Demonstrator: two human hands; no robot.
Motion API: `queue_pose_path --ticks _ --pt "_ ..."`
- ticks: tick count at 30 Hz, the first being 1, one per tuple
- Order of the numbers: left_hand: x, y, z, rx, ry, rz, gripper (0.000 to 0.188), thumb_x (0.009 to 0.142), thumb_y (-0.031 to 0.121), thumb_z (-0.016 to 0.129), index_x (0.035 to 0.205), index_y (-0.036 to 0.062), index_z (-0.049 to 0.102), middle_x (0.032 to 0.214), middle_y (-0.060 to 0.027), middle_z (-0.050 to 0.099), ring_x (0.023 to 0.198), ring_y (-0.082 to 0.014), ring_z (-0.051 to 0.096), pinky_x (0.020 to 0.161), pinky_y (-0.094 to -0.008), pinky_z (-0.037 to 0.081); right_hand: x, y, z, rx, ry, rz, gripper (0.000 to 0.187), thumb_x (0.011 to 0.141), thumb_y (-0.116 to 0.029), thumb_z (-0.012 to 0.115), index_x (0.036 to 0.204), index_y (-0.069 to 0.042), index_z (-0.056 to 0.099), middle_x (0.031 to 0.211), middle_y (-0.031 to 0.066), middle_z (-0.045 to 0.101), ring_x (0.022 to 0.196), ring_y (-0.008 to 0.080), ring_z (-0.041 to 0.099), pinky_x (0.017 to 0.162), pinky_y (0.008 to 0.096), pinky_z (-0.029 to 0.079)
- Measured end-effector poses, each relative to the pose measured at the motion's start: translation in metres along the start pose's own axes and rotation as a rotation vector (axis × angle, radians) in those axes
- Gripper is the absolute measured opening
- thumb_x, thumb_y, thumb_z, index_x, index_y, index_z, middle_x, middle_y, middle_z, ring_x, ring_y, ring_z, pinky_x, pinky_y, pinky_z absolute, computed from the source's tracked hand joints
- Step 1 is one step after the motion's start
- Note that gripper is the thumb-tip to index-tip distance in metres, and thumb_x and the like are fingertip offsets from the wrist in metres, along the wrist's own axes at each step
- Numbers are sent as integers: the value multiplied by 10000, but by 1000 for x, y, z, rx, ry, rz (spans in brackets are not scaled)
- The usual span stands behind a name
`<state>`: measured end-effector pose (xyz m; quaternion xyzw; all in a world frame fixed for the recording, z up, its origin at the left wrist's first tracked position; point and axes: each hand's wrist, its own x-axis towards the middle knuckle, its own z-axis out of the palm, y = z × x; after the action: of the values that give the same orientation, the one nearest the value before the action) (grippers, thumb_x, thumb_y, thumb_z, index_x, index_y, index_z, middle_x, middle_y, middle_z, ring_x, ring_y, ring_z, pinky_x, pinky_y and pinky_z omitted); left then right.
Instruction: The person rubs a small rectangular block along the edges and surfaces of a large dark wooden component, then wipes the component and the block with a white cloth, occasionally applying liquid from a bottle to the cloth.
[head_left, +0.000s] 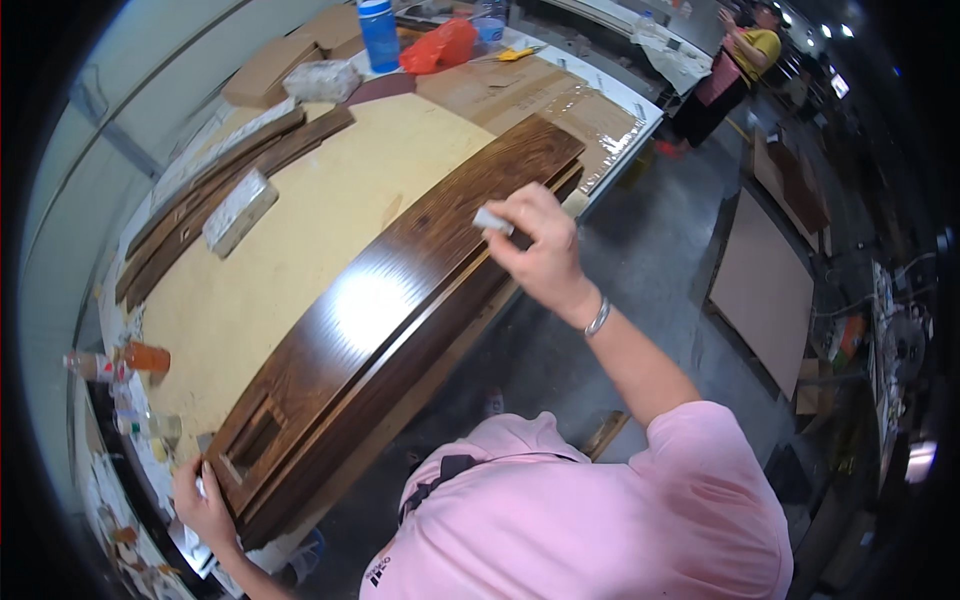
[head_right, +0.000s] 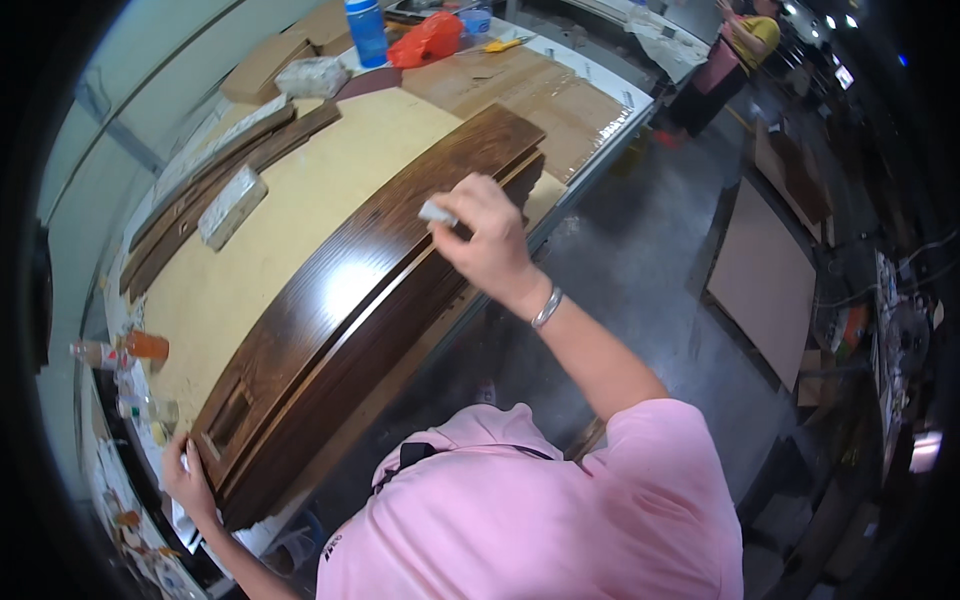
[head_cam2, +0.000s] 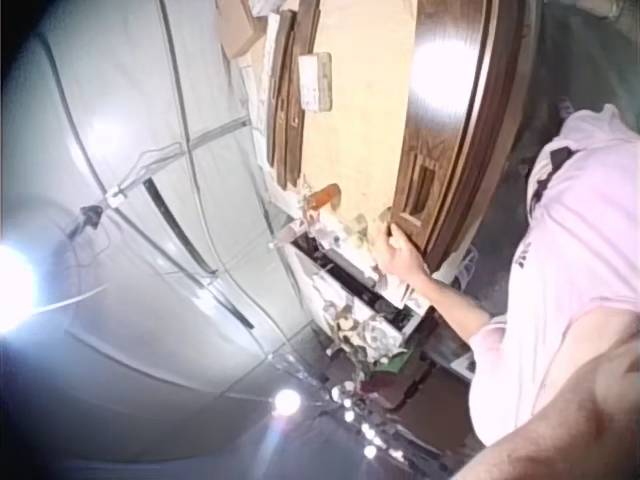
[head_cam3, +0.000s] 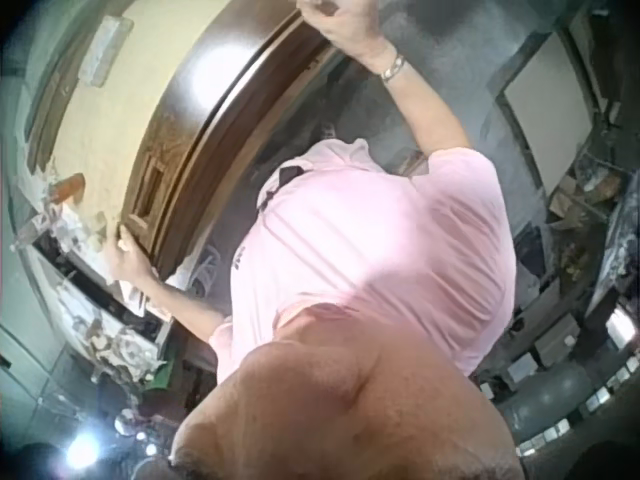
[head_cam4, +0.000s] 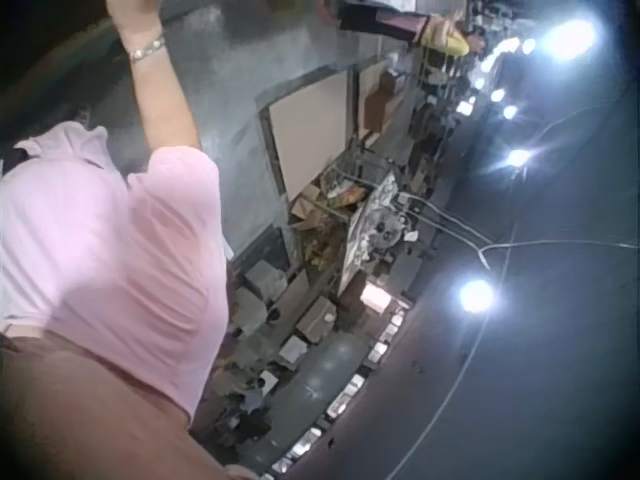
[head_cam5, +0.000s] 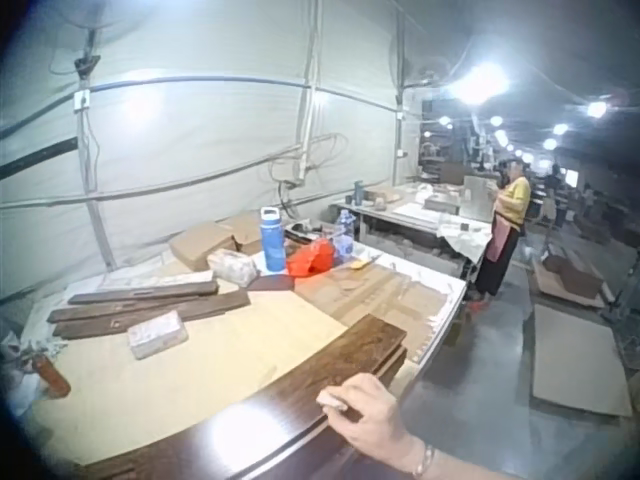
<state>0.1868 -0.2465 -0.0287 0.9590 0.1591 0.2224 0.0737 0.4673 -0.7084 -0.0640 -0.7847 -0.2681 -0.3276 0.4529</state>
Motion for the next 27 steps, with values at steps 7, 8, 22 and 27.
queue_pose_path --ticks 7,8,22,27 --pt "8 12 -15 -108 -106 105 263 835 166 696 1042 4 690 998 -183 685 943 -357 636 848 -405 487 -49 -124 78 111 -118 -147 247 670 23 742 910 -10 695 812 93 619 738 265 584 634 363 481" --pt "11 1 -26 -146 -193 157 298 822 186 711 1063 10 692 1022 -184 687 958 -358 636 855 -405 487 -56 -140 89 97 -121 -184 248 667 16 747 909 -10 695 817 88 623 721 260 570 615 360 468" --pt "23 -187 -86 -199 -725 75 354 771 321 761 1028 78 755 932 -180 723 866 -312 692 791 -381 515 -157 -463 313 410 -424 -685 122 688 -142 638 786 -73 613 861 41 543 836 203 540 706 330 427" --pt "20 -200 -84 -301 -747 125 369 776 369 775 1004 79 756 923 -168 724 891 -314 689 800 -383 513 -171 -507 341 397 -473 -769 161 643 -157 676 772 -88 609 884 14 559 815 177 537 676 318 409"
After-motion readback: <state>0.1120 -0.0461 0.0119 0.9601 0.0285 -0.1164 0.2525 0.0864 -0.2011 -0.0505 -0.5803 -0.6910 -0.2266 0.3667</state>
